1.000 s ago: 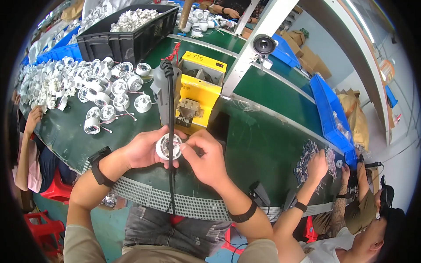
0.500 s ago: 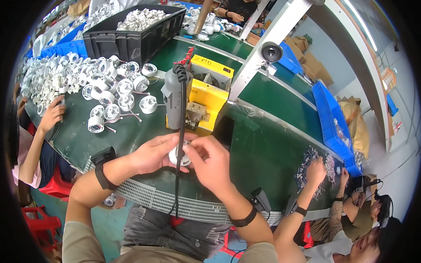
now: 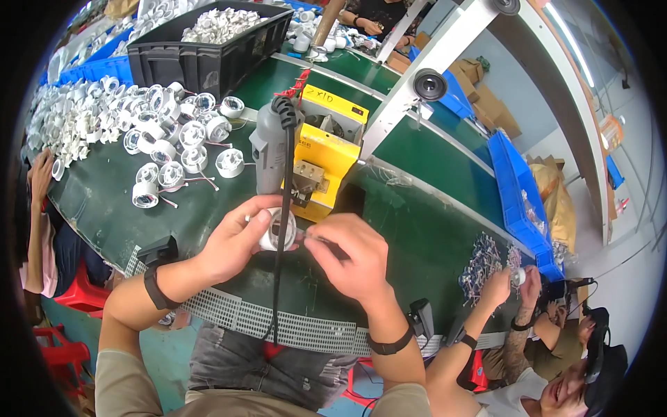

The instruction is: The person assembles a light fixture by inserting a circuit board and wires into a plastic housing and securing them with a power screwdriver. They then place the completed unit on the workbench and reach for the next set of components.

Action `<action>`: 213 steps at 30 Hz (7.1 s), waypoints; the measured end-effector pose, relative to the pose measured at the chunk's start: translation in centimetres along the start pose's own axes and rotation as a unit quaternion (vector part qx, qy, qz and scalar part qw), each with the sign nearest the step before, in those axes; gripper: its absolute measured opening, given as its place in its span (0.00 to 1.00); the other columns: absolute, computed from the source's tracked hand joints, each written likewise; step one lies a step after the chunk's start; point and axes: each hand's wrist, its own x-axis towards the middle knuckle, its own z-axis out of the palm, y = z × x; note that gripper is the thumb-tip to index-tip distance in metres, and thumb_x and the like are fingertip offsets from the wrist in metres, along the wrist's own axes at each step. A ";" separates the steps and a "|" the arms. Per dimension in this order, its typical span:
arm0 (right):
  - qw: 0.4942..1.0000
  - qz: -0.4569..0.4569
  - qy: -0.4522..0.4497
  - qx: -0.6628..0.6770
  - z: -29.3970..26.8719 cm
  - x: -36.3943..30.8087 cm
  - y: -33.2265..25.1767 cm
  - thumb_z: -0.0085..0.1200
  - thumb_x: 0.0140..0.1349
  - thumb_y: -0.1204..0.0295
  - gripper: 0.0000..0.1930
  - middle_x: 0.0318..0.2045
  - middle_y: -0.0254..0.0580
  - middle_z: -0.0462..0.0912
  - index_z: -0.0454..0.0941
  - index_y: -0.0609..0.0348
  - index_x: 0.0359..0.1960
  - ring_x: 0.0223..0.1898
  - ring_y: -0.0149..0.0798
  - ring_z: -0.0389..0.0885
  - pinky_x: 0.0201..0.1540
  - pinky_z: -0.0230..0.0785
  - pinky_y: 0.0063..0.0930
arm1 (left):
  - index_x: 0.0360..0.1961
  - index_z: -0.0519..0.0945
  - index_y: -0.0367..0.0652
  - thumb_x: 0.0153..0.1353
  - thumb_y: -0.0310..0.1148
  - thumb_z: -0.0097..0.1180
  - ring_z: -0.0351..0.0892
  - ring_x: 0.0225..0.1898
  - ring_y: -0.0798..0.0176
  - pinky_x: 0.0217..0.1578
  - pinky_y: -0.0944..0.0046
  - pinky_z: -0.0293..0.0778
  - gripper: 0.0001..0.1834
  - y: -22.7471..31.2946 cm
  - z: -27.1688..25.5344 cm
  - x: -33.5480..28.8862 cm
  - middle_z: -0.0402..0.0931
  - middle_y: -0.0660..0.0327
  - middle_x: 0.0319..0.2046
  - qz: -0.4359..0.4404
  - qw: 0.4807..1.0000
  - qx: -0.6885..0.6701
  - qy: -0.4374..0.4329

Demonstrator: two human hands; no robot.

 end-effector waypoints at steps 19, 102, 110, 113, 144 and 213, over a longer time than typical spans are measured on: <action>0.914 0.300 0.020 0.274 2.7 -1.8 -1.7 0.65 0.53 0.84 0.10 0.33 0.38 0.83 0.80 0.66 0.37 0.34 0.28 0.81 0.38 0.75 0.20 | 0.70 0.54 0.42 0.75 0.37 0.34 0.62 0.62 0.65 0.63 0.64 0.57 0.25 -1.1 0.2 0.1 0.63 0.59 0.60 0.059 0.993 0.012 -0.103; 0.911 0.178 0.245 0.282 7.6 8.0 0.9 0.44 0.69 0.72 0.16 0.20 0.39 0.67 0.58 0.62 0.55 0.16 0.32 0.68 0.20 0.65 0.27 | 0.55 0.70 0.29 0.64 0.22 0.44 0.81 0.41 0.57 0.42 0.60 0.85 0.18 2.2 -4.0 1.8 0.75 0.51 0.44 -0.297 0.944 0.139 -0.046; 0.881 0.215 0.228 0.355 8.0 4.6 -2.9 0.39 0.69 0.71 0.18 0.21 0.38 0.68 0.56 0.59 0.59 0.16 0.31 0.68 0.19 0.65 0.28 | 0.55 0.70 0.29 0.63 0.21 0.43 0.81 0.44 0.54 0.41 0.61 0.86 0.18 2.2 -3.9 1.9 0.74 0.47 0.47 -0.281 0.949 0.139 -0.046; 0.875 0.217 0.206 0.380 8.4 4.0 -3.8 0.40 0.69 0.71 0.19 0.21 0.38 0.68 0.56 0.59 0.59 0.16 0.31 0.68 0.20 0.66 0.28 | 0.55 0.69 0.28 0.63 0.21 0.43 0.81 0.44 0.54 0.41 0.62 0.86 0.19 2.3 -4.1 1.8 0.73 0.47 0.48 -0.285 0.948 0.133 -0.047; 0.846 0.125 0.057 0.515 8.3 1.6 -1.3 0.50 0.66 0.49 0.36 0.34 0.47 0.73 0.49 0.58 0.64 0.35 0.41 0.77 0.43 0.73 0.36 | 0.50 0.74 0.30 0.64 0.27 0.49 0.82 0.39 0.57 0.37 0.63 0.85 0.15 2.8 -4.3 1.9 0.78 0.51 0.41 -0.227 0.950 0.208 -0.051; 0.996 0.023 0.001 0.089 2.1 0.2 -0.1 0.64 0.44 0.80 0.08 0.23 0.37 0.75 0.76 0.58 0.24 0.30 0.40 0.74 0.52 0.69 0.45 | 0.62 0.65 0.34 0.73 0.44 0.41 0.78 0.52 0.55 0.53 0.51 0.77 0.26 2.5 -1.0 0.7 0.75 0.53 0.51 -0.112 0.979 -0.125 -0.116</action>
